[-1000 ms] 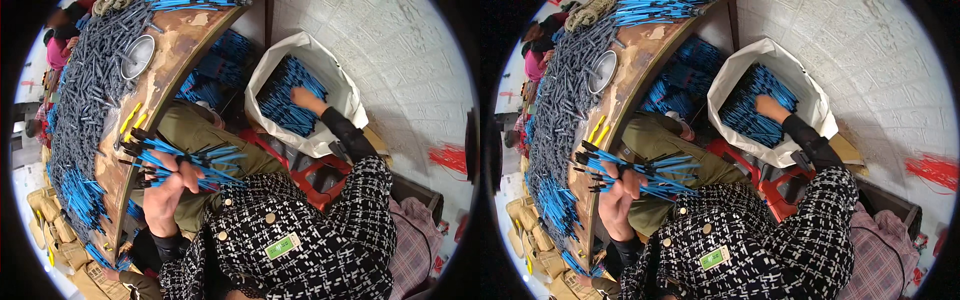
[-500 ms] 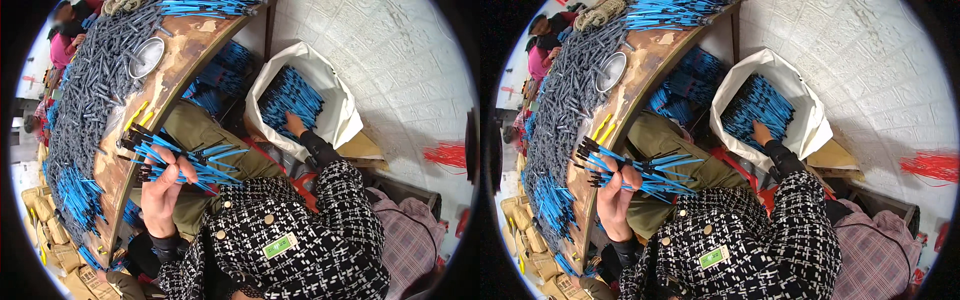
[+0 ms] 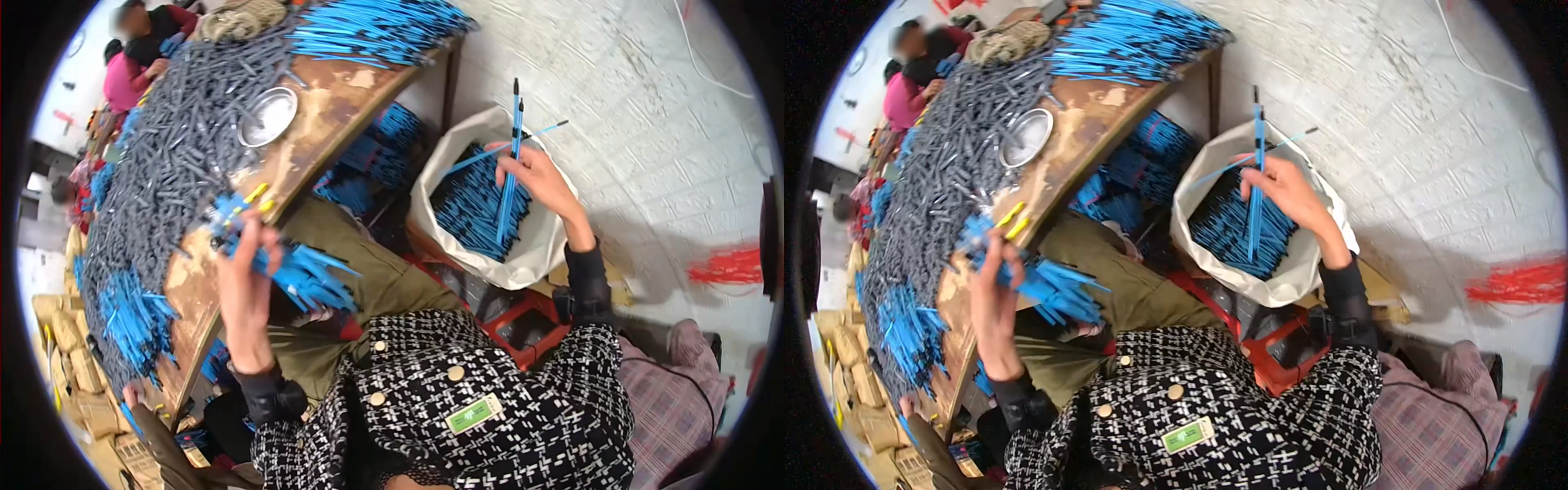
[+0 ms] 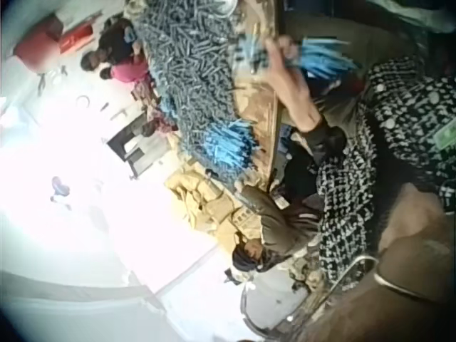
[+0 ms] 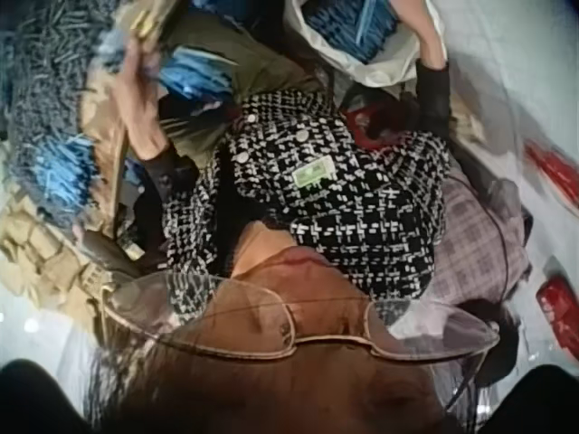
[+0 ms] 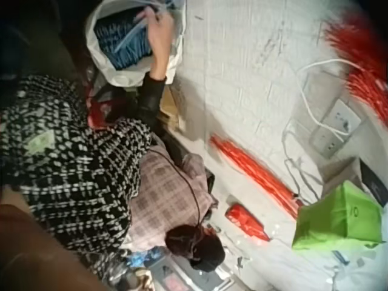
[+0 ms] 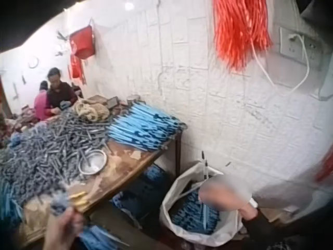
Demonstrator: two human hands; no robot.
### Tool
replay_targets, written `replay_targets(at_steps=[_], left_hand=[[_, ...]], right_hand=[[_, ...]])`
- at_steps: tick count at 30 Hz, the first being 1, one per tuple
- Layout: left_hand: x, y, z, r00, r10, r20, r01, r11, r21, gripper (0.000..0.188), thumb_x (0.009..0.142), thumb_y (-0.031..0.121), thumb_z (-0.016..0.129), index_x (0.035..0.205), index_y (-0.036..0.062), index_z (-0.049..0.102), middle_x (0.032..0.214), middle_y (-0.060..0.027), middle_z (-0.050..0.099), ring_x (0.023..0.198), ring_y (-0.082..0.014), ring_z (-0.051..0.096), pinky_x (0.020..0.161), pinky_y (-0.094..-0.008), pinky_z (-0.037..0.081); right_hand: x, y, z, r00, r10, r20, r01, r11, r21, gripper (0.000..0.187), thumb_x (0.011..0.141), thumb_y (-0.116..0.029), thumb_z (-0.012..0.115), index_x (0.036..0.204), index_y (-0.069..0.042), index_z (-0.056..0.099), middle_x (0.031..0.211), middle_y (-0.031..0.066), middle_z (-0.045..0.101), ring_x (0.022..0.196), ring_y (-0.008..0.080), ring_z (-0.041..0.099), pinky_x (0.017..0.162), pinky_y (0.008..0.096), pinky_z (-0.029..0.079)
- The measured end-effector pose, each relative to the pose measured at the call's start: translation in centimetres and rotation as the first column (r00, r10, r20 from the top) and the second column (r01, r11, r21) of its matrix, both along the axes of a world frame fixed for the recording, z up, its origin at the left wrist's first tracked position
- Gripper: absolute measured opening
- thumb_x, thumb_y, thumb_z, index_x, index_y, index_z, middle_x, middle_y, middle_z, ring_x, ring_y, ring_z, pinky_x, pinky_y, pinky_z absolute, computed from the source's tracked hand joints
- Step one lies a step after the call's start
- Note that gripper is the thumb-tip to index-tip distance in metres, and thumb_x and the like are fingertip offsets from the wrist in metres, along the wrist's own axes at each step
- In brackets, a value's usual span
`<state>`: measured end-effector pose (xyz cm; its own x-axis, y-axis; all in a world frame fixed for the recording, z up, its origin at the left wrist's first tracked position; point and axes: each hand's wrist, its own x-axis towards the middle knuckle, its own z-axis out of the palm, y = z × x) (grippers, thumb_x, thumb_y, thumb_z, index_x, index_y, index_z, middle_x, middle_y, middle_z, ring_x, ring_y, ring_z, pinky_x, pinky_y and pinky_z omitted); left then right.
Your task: The person inserts blue plastic rods into a grey circular mop head base, then uses yellow-handled pliers to trim the rods flush with the base. The person repeats this process with additional rods and bases, placing finished units into a white sack.
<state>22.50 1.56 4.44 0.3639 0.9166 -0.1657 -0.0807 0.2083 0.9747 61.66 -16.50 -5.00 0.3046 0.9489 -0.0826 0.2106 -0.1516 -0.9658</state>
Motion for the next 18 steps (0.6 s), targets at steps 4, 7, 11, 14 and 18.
replay_targets(at_steps=[4,7,11,14,18], left_hand=[[3.0,0.1,1.5,0.943,-0.297,-0.148,0.307,0.951,0.044,0.044,0.094,0.021,0.069,0.13,-0.0012,0.056,0.123,-0.0196,0.068,0.105,-0.0246,0.069,0.069,-0.0261,0.048],[5.1,-1.2,2.3,0.88,-0.472,-0.047,0.471,0.881,-0.031,0.059,0.091,0.021,0.073,0.137,-0.0058,0.05,0.126,-0.0218,0.065,0.114,-0.0281,0.065,0.086,-0.0365,0.055],[0.0,-1.8,1.9,0.878,-0.458,0.142,0.476,0.866,-0.153,0.055,0.093,0.021,0.072,0.137,-0.0034,0.05,0.124,-0.0232,0.065,0.103,-0.0245,0.07,0.076,-0.0343,0.062],[-0.5,-2.2,2.4,0.893,-0.425,0.15,0.444,0.888,-0.124,0.047,0.091,0.021,0.074,0.13,0.0017,0.055,0.119,-0.0175,0.069,0.083,-0.0125,0.07,0.053,-0.0207,0.051],[-1.5,-2.6,1.5,0.992,-0.128,-0.004,0.128,0.992,0.0,0.033,0.088,0.013,0.075,0.115,0.0007,0.062,0.098,-0.0089,0.07,0.074,-0.0123,0.065,0.061,-0.026,0.051]], right_hand=[[-8.4,4.0,7.2,0.816,0.521,-0.25,-0.527,0.849,0.051,0.031,0.105,-0.02,0.05,0.129,-0.002,0.06,0.083,0.0001,0.064,0.079,0.0085,0.059,0.076,0.0269,0.048],[-12.5,8.0,7.1,0.513,0.772,-0.375,-0.731,0.622,0.28,0.035,0.105,-0.024,0.049,0.128,0.0,0.06,0.083,-0.0003,0.058,0.08,0.0095,0.055,0.076,0.0262,0.045],[-22.3,9.8,3.5,-0.106,0.634,-0.766,-0.663,0.529,0.529,0.034,0.093,-0.013,0.047,0.121,0.004,0.058,0.071,-0.0002,0.047,0.059,0.0095,0.039,0.056,0.0243,0.029],[-22.3,10.4,4.0,-0.285,0.537,-0.794,-0.639,0.512,0.575,0.028,0.091,-0.012,0.045,0.114,0.0,0.057,0.068,0.0011,0.045,0.053,0.0108,0.034,0.053,0.027,0.028],[-23.9,9.1,3.9,0.32,0.676,-0.665,-0.516,0.712,0.476,0.027,0.099,-0.012,0.051,0.124,-0.002,0.056,0.072,0.003,0.055,0.058,0.0104,0.049,0.056,0.0283,0.041]])
